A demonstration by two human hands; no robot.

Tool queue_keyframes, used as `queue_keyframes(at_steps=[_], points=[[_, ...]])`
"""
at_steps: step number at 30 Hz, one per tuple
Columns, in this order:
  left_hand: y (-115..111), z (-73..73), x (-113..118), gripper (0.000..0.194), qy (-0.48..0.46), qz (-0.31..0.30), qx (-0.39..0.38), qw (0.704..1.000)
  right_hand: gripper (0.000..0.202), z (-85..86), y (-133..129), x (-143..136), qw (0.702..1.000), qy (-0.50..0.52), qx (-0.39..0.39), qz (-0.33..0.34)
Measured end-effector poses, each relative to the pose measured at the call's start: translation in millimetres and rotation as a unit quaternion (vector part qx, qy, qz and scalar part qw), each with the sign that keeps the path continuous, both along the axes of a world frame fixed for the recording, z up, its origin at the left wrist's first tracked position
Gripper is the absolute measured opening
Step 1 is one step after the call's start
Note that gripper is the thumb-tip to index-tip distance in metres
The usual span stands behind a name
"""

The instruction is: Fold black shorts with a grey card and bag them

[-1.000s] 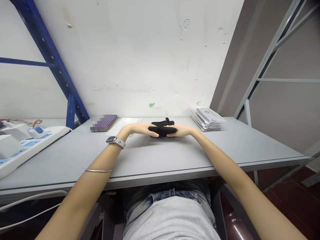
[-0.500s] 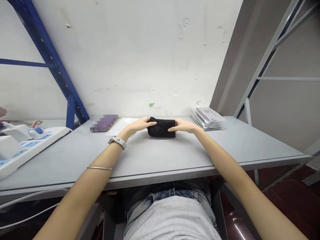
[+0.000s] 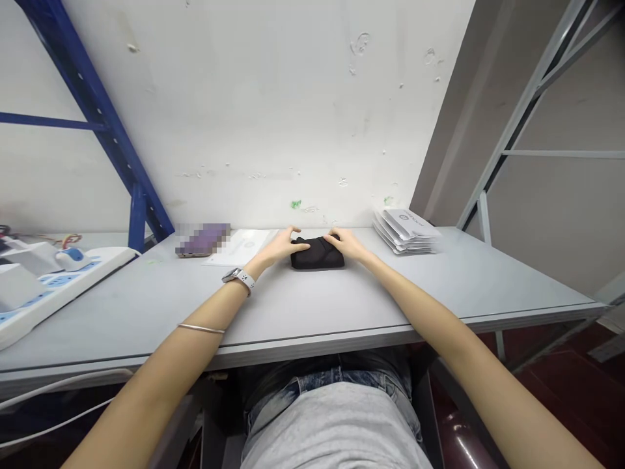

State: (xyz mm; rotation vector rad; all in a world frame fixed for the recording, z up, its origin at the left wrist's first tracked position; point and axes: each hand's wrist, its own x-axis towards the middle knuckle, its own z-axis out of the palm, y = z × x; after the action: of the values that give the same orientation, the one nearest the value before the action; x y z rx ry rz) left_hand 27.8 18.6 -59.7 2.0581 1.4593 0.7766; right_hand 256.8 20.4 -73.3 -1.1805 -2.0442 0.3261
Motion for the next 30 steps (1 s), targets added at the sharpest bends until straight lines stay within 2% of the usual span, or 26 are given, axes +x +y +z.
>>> queue_keyframes(at_steps=[3, 6, 9, 10, 12, 14, 15, 17, 19, 22, 25, 28, 30], points=[[5, -3.6, 2, 0.061, 0.017, 0.013, 0.039, 0.999, 0.024, -5.8, 4, -1, 0.999, -0.033, 0.001, -0.036], [10, -0.5, -2, 0.048, 0.030, 0.039, 0.085, 0.995, 0.014, -6.8, 3, 1, 0.995, -0.056, -0.002, -0.081], [15, 7.8, -17, 0.030, 0.093, 0.107, 0.121, 0.982, 0.026, -2.3, -1, 3, 0.993, -0.062, 0.039, -0.091], [16, 10.8, -23, 0.024, 0.127, 0.132, 0.128, 0.975, 0.032, 0.0, -3, 3, 0.995, -0.056, 0.063, -0.062], [18, 15.8, -38, 0.014, 0.186, 0.177, 0.129, 0.958, 0.036, 4.9, -8, 1, 0.995, -0.046, 0.083, 0.035], [20, 18.5, -50, 0.008, 0.214, 0.208, 0.108, 0.948, 0.032, 8.9, -13, -2, 0.988, -0.068, 0.036, 0.137], [20, 18.8, -56, 0.009, 0.218, 0.218, 0.093, 0.947, 0.030, 10.4, -15, -2, 0.982, -0.090, 0.000, 0.166], [21, 17.8, -63, 0.018, 0.222, 0.217, 0.064, 0.948, 0.028, 12.9, -20, -3, 0.975, -0.134, -0.054, 0.167], [21, 15.4, -67, 0.023, 0.231, 0.199, 0.039, 0.952, 0.031, 15.5, -25, -2, 0.977, -0.163, -0.073, 0.113], [22, 11.7, -69, 0.019, 0.242, 0.176, 0.022, 0.954, 0.046, 19.9, -30, 4, 0.978, -0.193, -0.067, 0.050], [23, 9.7, -68, 0.015, 0.243, 0.172, 0.020, 0.955, 0.071, 21.5, -27, 16, 0.970, -0.212, -0.079, 0.089], [23, 8.3, -61, 0.017, 0.232, 0.141, 0.009, 0.962, 0.104, 17.5, -19, 27, 0.949, -0.231, -0.155, 0.151], [22, 7.2, -53, 0.019, 0.222, 0.109, 0.001, 0.969, 0.107, 12.9, -15, 30, 0.939, -0.234, -0.188, 0.166]])
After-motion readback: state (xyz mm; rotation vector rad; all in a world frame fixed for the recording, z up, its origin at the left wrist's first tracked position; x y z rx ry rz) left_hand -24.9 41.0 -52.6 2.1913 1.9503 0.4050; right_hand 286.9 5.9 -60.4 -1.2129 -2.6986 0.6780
